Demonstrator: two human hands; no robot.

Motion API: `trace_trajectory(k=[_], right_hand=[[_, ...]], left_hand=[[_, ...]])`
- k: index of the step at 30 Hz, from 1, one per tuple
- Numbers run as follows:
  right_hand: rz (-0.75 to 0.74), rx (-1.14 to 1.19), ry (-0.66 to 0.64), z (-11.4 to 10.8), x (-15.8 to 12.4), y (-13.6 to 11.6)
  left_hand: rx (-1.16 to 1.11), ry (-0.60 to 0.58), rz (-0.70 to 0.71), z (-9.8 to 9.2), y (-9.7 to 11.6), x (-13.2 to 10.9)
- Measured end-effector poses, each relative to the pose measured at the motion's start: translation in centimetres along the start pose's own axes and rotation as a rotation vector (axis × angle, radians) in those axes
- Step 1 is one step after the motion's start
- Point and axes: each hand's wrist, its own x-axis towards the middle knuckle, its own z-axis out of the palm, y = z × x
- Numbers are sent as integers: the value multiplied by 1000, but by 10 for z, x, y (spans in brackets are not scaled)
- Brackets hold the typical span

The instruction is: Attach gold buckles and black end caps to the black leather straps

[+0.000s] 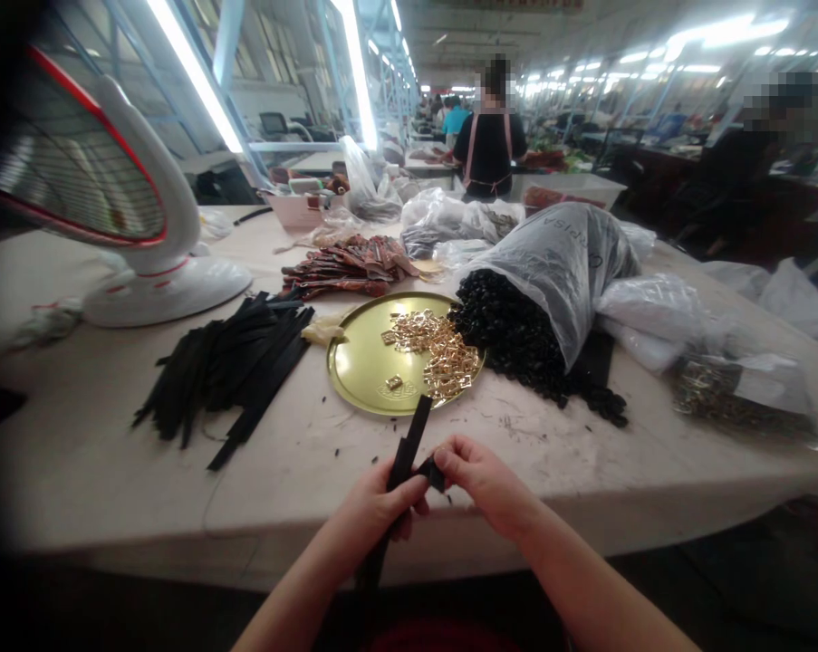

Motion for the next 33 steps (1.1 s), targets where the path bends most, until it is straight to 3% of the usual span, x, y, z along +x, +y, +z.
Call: trace_trajectory(k=[5,8,11,16,23,33], right_hand=[[-150,-301,234,-4,-4,0],[-179,-273,301,-1,-7,2],[-161,-159,258,4,-11,2],[-98,-164,215,10,-19,8],[-51,-222,172,15,-29,20],[-96,-215,279,18,-33,22]], left_hand=[[-42,-37,-16,4,7,-16],[-105,-73,5,8,9,-23],[-194,-102,-22,10,4,-28],[-185,-67,-100,10,-13,-32],[27,-44,11,16,-21,-29],[103,4,-8,12,-21,-32]])
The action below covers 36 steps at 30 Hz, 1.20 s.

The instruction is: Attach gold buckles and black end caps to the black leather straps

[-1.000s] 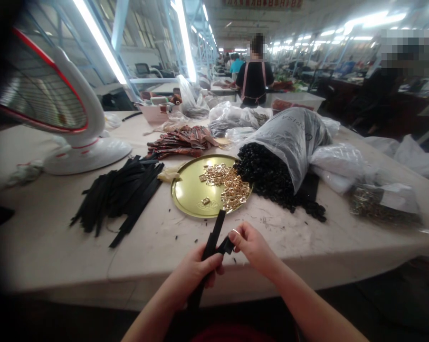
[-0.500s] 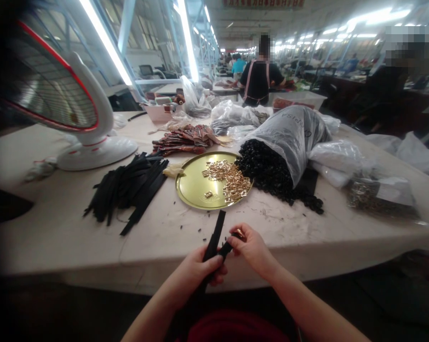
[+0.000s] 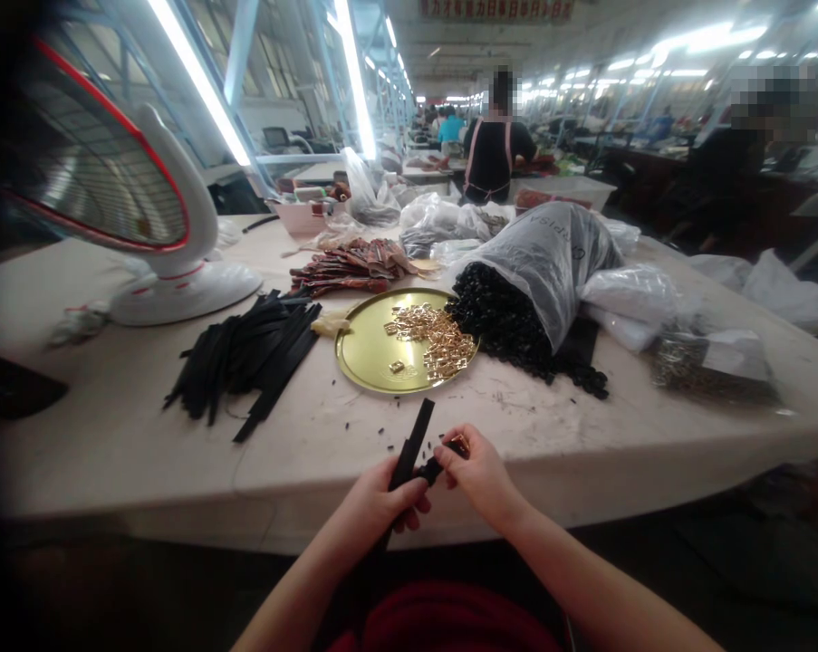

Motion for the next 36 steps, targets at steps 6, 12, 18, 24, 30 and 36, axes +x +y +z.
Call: trace_trajectory(k=[6,12,18,24,30,36], right_hand=[[-52,-108,-6,4,-1,3],[25,-113,-139,-5,-4,8],[98,-74,-228,-8,3,7],[95,-56,-266,-16,20,2],[131,-31,-299,-21,31,-4],[41,-63,-120,-38,57,-7]], left_hand=[[-160,19,-18,4,-4,3],[-165,31,-33,8,-9,7],[-14,2,62,9,-8,16],[99,13,21,-14,7,21],[301,20,87,-14,15,40],[440,97,156,-30,52,70]])
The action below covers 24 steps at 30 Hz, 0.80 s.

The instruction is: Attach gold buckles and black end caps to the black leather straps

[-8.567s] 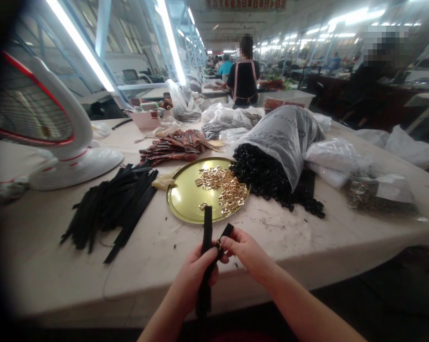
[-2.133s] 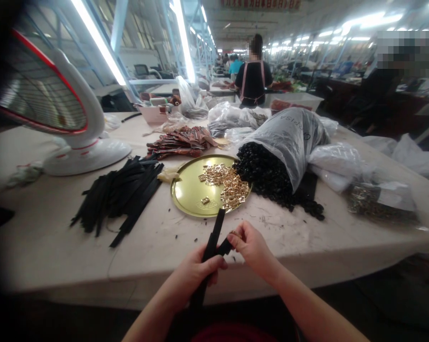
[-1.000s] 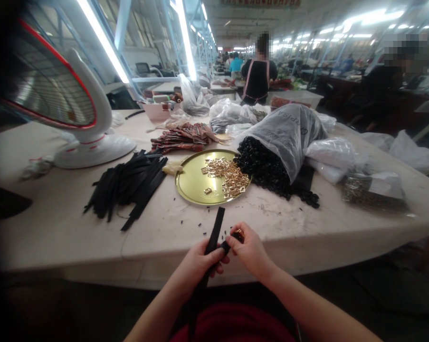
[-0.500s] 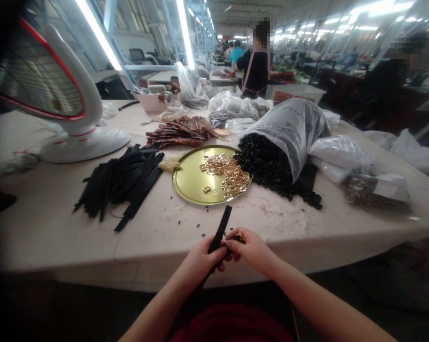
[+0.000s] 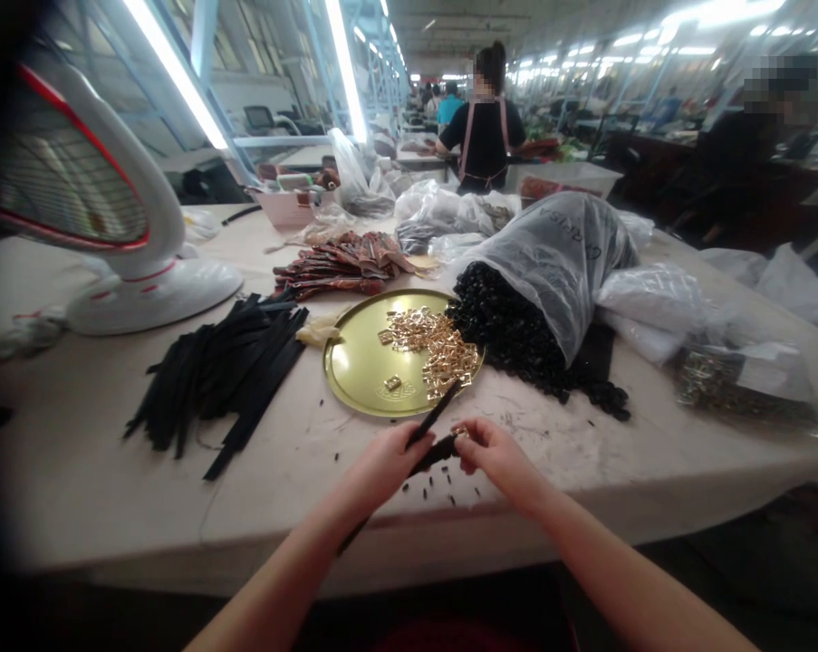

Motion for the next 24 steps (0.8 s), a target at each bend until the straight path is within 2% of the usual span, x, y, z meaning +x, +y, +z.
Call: trace_trajectory(k=[4,7,10,12,14,16,18,20,22,24], right_hand=[[-94,-362,226,-26,15,10],[-142,-628,357,-37,17,20],[-199,-679,454,-38,13,26],[-250,-644,481,-36,8,23],[-308,-589,482,-30,0,13],[-334,-473,430,-22,-8,-2],[-306,-261,321,-14,-17,-19],[-258,-40,194,-8,-24,-34],[-209,89,98,-6,-30,-43],[-162,128,70,-8,-33,-47]], left_hand=[[44,317,91,-30,10,-3],[-61,519,167,-29,-2,-11],[-142,588,97,-18,-22,-14],[-170,571,46,-13,-27,-14],[-252,422,20,-12,-18,-16],[-437,131,-22,-10,-1,-23],[-671,-192,-112,-2,15,-34],[-860,-425,-220,11,24,-46],[-994,-548,-310,26,24,-57],[-1070,-598,-366,39,21,-65]])
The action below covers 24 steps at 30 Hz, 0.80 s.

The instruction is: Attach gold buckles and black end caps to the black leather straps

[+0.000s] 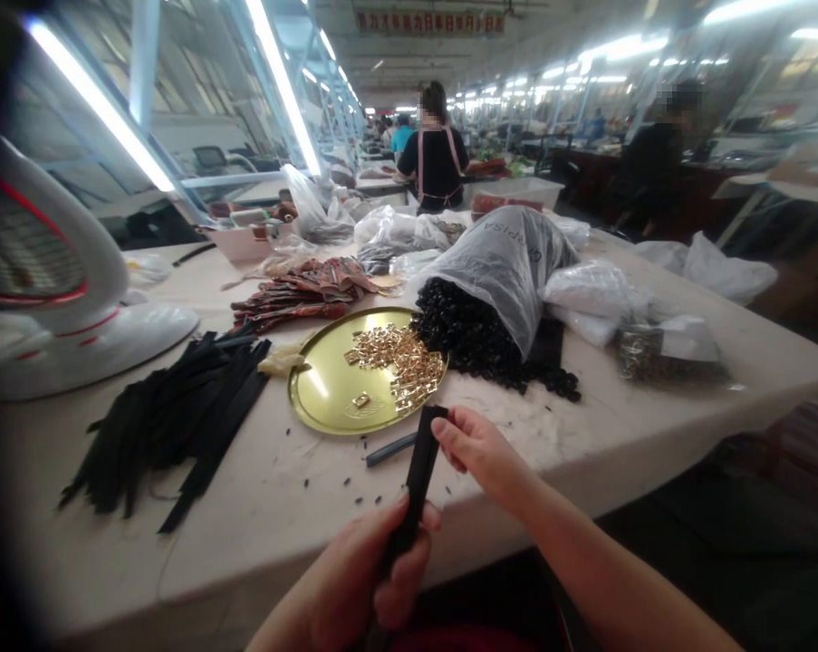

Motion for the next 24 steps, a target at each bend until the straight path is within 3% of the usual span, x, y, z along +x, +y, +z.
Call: trace_trajectory(k=[5,10,12,15,19,24], right_hand=[[135,63,-52,2,-8,11],[144,-7,-85,-2,-7,28],[57,-233,26,-22,0,31],[-53,-610,290,-67,11,29],[-64,-800,454,-122,16,25],[-41,-975,511,-139,25,42]], left_hand=[[-20,18,29,8,-15,8],[132,263,183,14,-14,21],[201,319,202,12,-13,23],[232,389,210,7,-9,19],[188,457,227,-2,1,15],[224,486,228,-8,6,25]])
